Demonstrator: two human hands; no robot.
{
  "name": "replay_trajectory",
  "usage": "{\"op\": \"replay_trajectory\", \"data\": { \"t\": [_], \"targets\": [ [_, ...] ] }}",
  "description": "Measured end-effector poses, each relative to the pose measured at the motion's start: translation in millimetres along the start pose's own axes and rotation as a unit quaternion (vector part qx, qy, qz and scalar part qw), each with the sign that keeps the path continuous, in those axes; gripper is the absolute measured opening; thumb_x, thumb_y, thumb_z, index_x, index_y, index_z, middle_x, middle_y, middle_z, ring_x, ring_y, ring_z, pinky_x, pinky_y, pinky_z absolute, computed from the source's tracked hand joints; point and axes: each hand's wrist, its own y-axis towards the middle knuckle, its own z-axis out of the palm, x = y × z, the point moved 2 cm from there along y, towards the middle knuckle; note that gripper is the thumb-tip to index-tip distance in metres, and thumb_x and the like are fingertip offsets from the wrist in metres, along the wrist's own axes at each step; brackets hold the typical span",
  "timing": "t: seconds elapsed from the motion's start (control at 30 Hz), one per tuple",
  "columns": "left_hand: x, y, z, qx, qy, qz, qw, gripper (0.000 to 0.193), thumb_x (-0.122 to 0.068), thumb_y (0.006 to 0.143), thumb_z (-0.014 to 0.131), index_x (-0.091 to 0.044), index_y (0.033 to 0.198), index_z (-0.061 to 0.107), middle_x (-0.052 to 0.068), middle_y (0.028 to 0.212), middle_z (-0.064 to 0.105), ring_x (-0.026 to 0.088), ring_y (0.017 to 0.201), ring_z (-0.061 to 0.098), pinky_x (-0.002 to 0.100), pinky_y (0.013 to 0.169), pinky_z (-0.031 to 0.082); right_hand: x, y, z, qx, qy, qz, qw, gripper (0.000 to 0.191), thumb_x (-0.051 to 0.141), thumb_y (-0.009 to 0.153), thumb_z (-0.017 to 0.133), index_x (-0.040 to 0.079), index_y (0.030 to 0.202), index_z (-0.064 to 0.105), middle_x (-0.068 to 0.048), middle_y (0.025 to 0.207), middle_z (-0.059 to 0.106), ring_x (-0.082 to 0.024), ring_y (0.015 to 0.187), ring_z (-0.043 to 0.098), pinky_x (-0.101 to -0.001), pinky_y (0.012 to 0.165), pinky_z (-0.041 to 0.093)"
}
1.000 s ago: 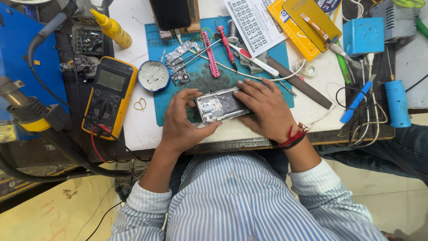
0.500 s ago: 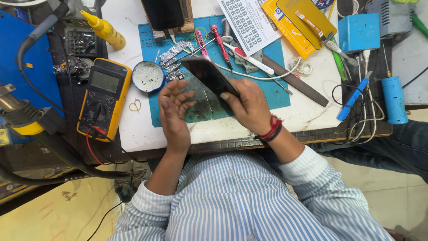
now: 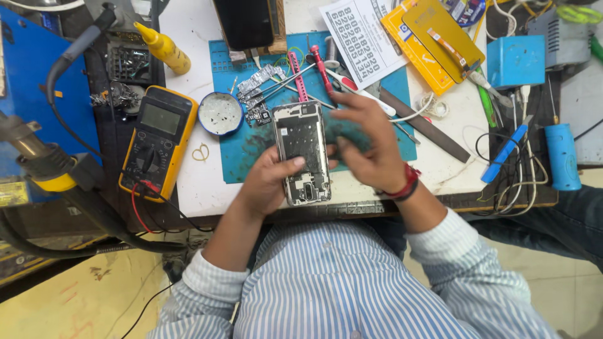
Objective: The person disassembles a smartphone, removes the battery, and uses a utility knife and a hot air gun to work on the device's frame and screen. The person handles the phone, battery, and various tools throughout the clip.
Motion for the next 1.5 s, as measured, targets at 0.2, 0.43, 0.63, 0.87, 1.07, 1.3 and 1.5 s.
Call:
{"op": "replay_trajectory", "data": {
  "t": [0.2,0.43,0.63,0.87,1.07,1.3,1.5],
  "targets": [
    [18,-2,10,-0.034,0.243,0.107,0.963,0.031,-0.005,0.102,0.064,0.003,0.131,0.061,0.012,0.119,0.072,0.019,0.109,0.072,0.037,0.098,0.061,-9,-19,0,-0.025,0.067,0.156,0.985,0.043,0.012,0.082,0.092,0.004,0.113,0.062,-0.004,0.1,0.062,-0.012,0.085,0.058,-0.026,0.075,0.049],
    [-20,-5,29,-0.039,0.557,0.171,0.812,0.045,0.003,0.093,0.066,-0.004,0.137,0.064,0.009,0.088,0.073,0.009,0.069,0.061,0.026,0.065,0.05,1,-11,-14,-0.055,0.057,0.056,0.995,0.037,0.008,0.081,0.092,0.006,0.103,0.063,-0.007,0.101,0.066,-0.015,0.088,0.063,-0.0273,0.075,0.051],
    [-45,1,53,0.019,0.632,0.273,0.725,0.058,0.012,0.085,0.057,-0.008,0.139,0.062,0.016,0.122,0.074,0.027,0.105,0.076,0.034,0.088,0.061,5,-4,-22,-0.066,0.035,0.027,0.997,0.035,0.006,0.078,0.092,0.007,0.099,0.064,-0.009,0.097,0.068,-0.018,0.086,0.066,-0.0292,0.074,0.051],
    [-55,4,57,0.026,0.682,0.281,0.674,0.064,0.013,0.075,0.054,-0.008,0.135,0.063,0.016,0.128,0.072,0.032,0.113,0.073,0.038,0.096,0.061,7,-4,-25,-0.067,0.04,0.057,0.995,0.028,0.001,0.077,0.09,0.005,0.095,0.068,-0.008,0.096,0.069,-0.02,0.089,0.069,-0.0305,0.08,0.053],
    [-56,6,64,0.003,0.717,0.265,0.645,0.06,0.011,0.077,0.057,-0.011,0.133,0.065,0.014,0.123,0.073,0.031,0.105,0.074,0.038,0.089,0.061,5,0,-29,-0.055,0.01,0.055,0.997,0.028,0.001,0.074,0.089,0.006,0.093,0.069,-0.008,0.095,0.068,-0.022,0.089,0.067,-0.0327,0.08,0.05],
    [-55,10,71,-0.022,0.77,0.206,0.603,0.054,0.003,0.077,0.061,-0.012,0.128,0.068,0.012,0.112,0.076,0.032,0.089,0.074,0.043,0.074,0.059,-2,-3,-30,-0.021,-0.049,0.035,0.998,0.033,0.008,0.068,0.092,0.007,0.088,0.067,-0.008,0.092,0.068,-0.025,0.088,0.066,-0.0355,0.079,0.049],
    [-47,21,70,-0.031,0.795,0.195,0.574,0.042,-0.002,0.083,0.061,-0.01,0.124,0.07,0.015,0.103,0.075,0.036,0.082,0.072,0.048,0.071,0.057,-21,-20,-19,-0.066,0.005,0.072,0.995,0.033,0.007,0.072,0.093,0.006,0.087,0.064,-0.007,0.09,0.068,-0.022,0.087,0.067,-0.0332,0.08,0.05]
  ]
}}
